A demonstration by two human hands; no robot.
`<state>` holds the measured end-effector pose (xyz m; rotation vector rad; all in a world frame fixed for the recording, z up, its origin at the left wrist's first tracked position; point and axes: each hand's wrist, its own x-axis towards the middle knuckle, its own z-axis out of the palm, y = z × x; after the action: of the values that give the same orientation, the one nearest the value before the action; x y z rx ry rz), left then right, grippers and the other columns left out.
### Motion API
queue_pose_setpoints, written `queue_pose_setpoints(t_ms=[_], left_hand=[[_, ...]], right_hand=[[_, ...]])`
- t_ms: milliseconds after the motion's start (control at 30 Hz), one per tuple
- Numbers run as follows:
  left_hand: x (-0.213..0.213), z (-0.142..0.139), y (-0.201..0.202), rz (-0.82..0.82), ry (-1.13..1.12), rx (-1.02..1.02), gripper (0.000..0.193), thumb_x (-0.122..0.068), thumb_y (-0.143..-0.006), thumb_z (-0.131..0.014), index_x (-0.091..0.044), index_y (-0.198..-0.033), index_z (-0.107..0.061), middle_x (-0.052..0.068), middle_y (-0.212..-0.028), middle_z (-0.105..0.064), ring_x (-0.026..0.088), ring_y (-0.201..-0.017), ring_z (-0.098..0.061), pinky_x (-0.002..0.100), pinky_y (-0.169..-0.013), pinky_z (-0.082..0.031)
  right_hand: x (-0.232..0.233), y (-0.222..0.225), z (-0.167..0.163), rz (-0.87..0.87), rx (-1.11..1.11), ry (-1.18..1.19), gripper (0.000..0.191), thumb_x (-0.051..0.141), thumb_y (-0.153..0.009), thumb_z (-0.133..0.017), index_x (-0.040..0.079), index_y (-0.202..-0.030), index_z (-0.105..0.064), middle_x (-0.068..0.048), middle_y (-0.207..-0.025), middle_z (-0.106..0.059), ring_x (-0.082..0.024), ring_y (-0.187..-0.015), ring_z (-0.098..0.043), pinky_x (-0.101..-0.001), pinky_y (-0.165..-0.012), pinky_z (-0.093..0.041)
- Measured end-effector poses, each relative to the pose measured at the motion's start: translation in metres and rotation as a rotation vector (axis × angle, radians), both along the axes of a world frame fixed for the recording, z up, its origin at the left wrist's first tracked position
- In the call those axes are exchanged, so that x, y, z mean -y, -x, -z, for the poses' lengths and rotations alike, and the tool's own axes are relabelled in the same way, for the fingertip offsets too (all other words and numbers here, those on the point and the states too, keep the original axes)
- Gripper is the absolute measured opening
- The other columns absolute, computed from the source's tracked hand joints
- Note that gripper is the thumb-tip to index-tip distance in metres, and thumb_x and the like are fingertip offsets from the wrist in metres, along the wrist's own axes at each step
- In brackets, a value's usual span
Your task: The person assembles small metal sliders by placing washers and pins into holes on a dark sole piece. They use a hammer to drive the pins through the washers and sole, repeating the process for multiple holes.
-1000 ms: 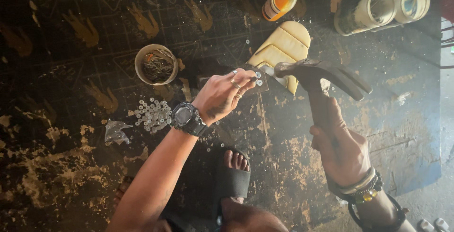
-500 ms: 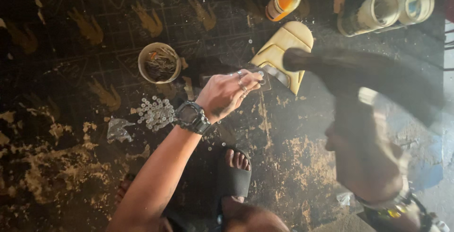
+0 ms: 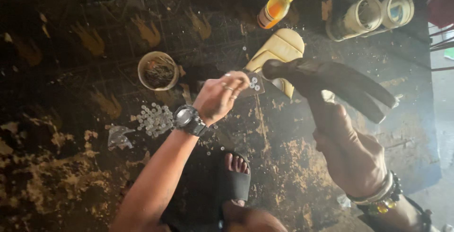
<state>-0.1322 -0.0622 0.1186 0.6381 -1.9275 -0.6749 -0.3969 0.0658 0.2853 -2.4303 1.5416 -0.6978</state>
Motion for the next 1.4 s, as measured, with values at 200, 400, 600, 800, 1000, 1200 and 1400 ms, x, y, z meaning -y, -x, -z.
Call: queue_pose_setpoints(t_ms=[200,400,600,800,1000,1200,1400], left_hand=[[-0.001,-0.013,0.005,-0.045,-0.126,-0.066,0.017,-0.003,-0.107,-0.059,-0.007,-0.122,-0.052,0.007,-0.112,-0.07,0.024,-0.093,-0.078,0.033,-0.076,-0.065],[-0.005,-0.013,0.012,-0.035,-0.168,0.088,0.023,-0.006,-0.103,-0.066,-0.009,-0.123,-0.055,0.01,-0.109,-0.074,0.026,-0.083,-0.076,0.035,-0.067,-0.061],[-0.005,-0.01,-0.001,-0.076,-0.16,0.012,0.028,0.003,-0.106,-0.056,-0.003,-0.131,-0.045,0.01,-0.108,-0.072,0.023,-0.094,-0.078,0.031,-0.077,-0.063],[-0.007,-0.01,-0.004,-0.117,-0.315,-0.033,0.017,0.003,-0.105,-0.057,-0.005,-0.119,-0.051,0.008,-0.098,-0.074,0.017,-0.091,-0.077,0.028,-0.078,-0.061],[-0.006,-0.011,-0.009,-0.114,-0.349,-0.011,0.016,0.002,-0.105,-0.059,-0.006,-0.118,-0.053,0.007,-0.095,-0.071,0.015,-0.081,-0.075,0.025,-0.072,-0.059],[-0.007,-0.014,-0.008,-0.137,-0.266,0.042,0.02,0.005,-0.104,-0.058,-0.007,-0.118,-0.049,0.009,-0.103,-0.075,0.022,-0.094,-0.078,0.03,-0.077,-0.061],[-0.004,-0.011,-0.005,-0.129,-0.263,0.028,0.028,0.003,-0.103,-0.059,-0.01,-0.125,-0.048,0.007,-0.1,-0.074,0.022,-0.088,-0.078,0.032,-0.071,-0.062]], right_hand=[[-0.016,0.003,0.021,0.293,0.047,-0.256,0.067,0.005,-0.093,-0.064,0.0,-0.155,-0.038,-0.01,-0.078,-0.074,-0.018,-0.065,-0.075,-0.0316,-0.055,-0.058],[-0.032,0.01,0.052,0.348,0.117,-0.334,0.069,0.007,-0.091,-0.064,0.005,-0.155,-0.039,-0.009,-0.077,-0.076,-0.018,-0.06,-0.075,-0.0309,-0.05,-0.059],[-0.011,-0.017,0.076,0.112,0.004,-0.29,0.068,0.011,-0.092,-0.067,0.012,-0.155,-0.039,-0.01,-0.081,-0.071,-0.022,-0.053,-0.067,-0.0354,-0.045,-0.054],[0.006,-0.027,0.069,0.094,-0.119,-0.379,0.067,0.014,-0.092,-0.068,0.014,-0.154,-0.041,-0.007,-0.068,-0.063,-0.022,-0.045,-0.059,-0.0385,-0.039,-0.048],[0.001,-0.024,0.071,0.072,0.089,-0.183,0.063,0.011,-0.097,-0.064,0.011,-0.155,-0.041,-0.006,-0.079,-0.066,-0.019,-0.054,-0.062,-0.0351,-0.045,-0.05],[0.003,-0.027,0.087,0.066,-0.214,-0.374,0.065,0.018,-0.092,-0.069,0.015,-0.152,-0.045,-0.006,-0.066,-0.066,-0.02,-0.044,-0.06,-0.0373,-0.038,-0.048],[-0.004,-0.017,0.076,0.163,0.016,-0.273,0.062,0.015,-0.093,-0.069,0.014,-0.15,-0.047,-0.01,-0.084,-0.076,-0.017,-0.057,-0.071,-0.03,-0.041,-0.054]])
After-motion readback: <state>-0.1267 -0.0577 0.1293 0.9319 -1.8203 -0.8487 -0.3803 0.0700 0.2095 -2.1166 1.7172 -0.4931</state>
